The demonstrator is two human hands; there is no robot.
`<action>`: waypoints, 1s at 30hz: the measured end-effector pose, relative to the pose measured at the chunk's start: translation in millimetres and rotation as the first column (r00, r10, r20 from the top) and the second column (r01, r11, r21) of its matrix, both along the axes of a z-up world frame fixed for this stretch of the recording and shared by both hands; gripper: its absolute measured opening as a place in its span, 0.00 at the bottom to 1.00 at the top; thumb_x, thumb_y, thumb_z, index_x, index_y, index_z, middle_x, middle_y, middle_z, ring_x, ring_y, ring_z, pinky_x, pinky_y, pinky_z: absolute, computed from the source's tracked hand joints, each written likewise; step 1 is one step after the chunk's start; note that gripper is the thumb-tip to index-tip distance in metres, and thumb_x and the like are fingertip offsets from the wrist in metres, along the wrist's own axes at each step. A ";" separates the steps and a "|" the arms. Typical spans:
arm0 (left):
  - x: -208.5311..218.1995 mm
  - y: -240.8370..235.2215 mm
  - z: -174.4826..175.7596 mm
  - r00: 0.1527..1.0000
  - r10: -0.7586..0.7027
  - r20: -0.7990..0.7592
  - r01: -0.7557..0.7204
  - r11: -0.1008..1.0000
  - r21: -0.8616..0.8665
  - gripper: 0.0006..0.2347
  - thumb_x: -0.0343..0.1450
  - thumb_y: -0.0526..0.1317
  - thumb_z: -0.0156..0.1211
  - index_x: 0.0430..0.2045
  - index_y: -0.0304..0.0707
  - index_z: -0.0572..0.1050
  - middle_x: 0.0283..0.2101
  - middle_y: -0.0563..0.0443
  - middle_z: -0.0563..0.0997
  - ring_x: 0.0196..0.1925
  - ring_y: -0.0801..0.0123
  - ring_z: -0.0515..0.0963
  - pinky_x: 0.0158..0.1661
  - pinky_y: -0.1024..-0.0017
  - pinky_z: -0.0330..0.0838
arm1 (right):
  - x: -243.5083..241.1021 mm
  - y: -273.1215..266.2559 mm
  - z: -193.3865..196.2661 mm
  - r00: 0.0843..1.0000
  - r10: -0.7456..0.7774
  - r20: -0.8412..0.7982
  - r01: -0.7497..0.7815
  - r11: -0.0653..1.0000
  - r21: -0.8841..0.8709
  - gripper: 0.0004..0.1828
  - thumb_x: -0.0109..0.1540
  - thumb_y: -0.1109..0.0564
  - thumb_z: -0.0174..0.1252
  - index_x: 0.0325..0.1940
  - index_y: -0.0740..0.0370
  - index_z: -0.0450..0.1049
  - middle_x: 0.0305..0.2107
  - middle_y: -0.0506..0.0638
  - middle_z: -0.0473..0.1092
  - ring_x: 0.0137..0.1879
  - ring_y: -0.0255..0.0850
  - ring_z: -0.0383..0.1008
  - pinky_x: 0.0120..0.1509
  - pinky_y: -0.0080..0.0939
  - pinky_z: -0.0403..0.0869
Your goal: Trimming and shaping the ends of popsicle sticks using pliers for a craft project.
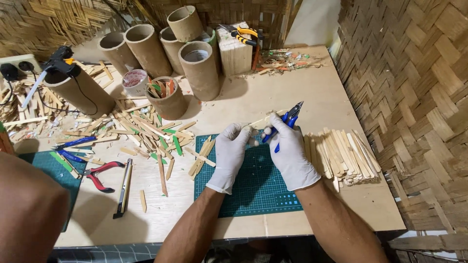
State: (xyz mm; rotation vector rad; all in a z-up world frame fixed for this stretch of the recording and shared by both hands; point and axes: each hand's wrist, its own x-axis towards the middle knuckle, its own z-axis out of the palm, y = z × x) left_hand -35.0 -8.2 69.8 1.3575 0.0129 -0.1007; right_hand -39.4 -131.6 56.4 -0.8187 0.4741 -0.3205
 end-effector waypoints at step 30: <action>20.8 29.1 -15.7 0.968 -0.173 -0.181 0.134 0.968 -0.211 0.05 0.64 0.30 0.61 0.26 0.26 0.72 0.31 0.30 0.83 0.33 0.52 0.87 0.38 0.63 0.85 | -19.9 -14.7 44.1 0.755 0.070 -0.652 -0.653 -0.003 -0.757 0.22 0.47 0.41 0.71 0.44 0.43 0.85 0.40 0.47 0.81 0.55 0.47 0.79 0.60 0.44 0.75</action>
